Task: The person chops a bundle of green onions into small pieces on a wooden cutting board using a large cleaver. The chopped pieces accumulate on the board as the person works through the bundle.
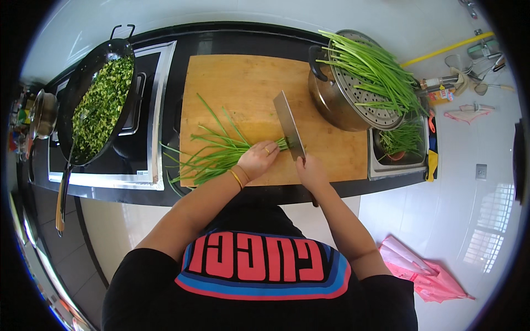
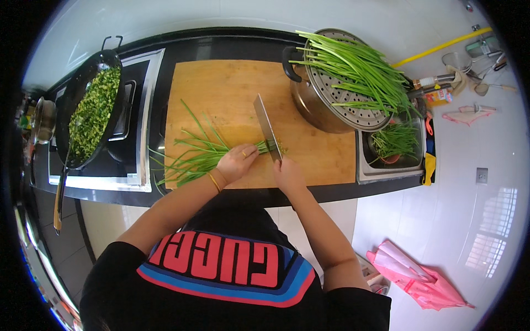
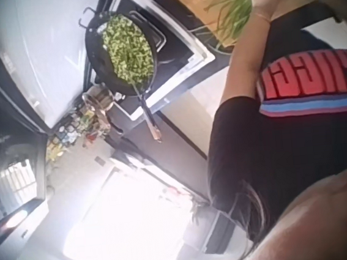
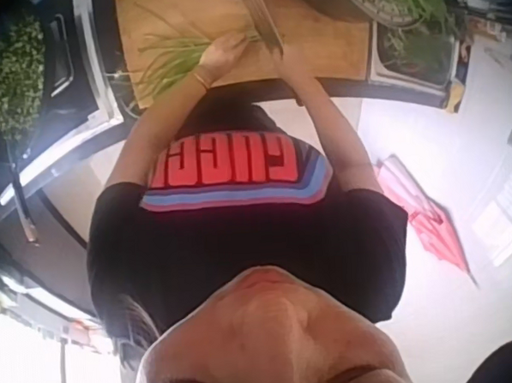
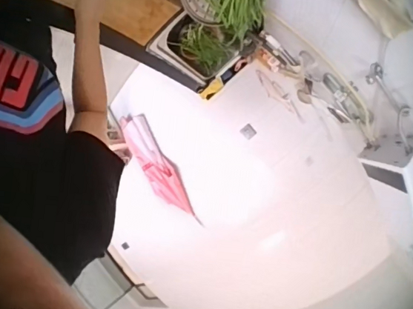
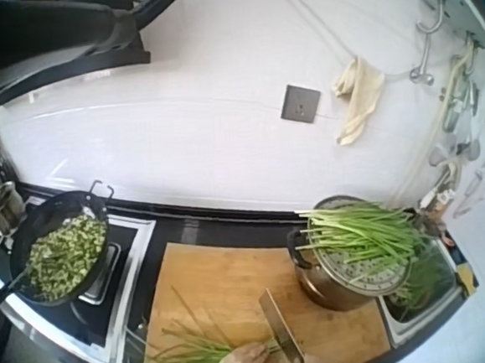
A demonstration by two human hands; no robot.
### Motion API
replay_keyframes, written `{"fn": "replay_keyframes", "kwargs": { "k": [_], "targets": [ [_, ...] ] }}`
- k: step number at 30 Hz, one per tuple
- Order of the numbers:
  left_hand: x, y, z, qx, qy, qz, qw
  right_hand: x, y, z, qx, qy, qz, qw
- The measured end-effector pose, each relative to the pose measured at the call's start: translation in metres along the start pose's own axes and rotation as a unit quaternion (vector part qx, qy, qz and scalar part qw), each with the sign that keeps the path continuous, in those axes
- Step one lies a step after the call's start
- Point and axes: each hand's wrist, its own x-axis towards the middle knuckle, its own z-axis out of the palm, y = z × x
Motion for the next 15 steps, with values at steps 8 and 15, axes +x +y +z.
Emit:
{"fn": "replay_keyframes", "kwargs": {
  "k": [8, 15],
  "targets": [
    [0.001, -0.001, 0.003, -0.007, 0.004, -0.003, 1.000, -0.032, -0.006, -0.023, -0.038, -0.035, 0.009, 0.999],
    [-0.002, -0.002, 0.006, -0.003, 0.008, 0.006, 1.000, -0.010, -0.016, -0.012, -0.043, -0.056, 0.031, 0.997]
  ]
}}
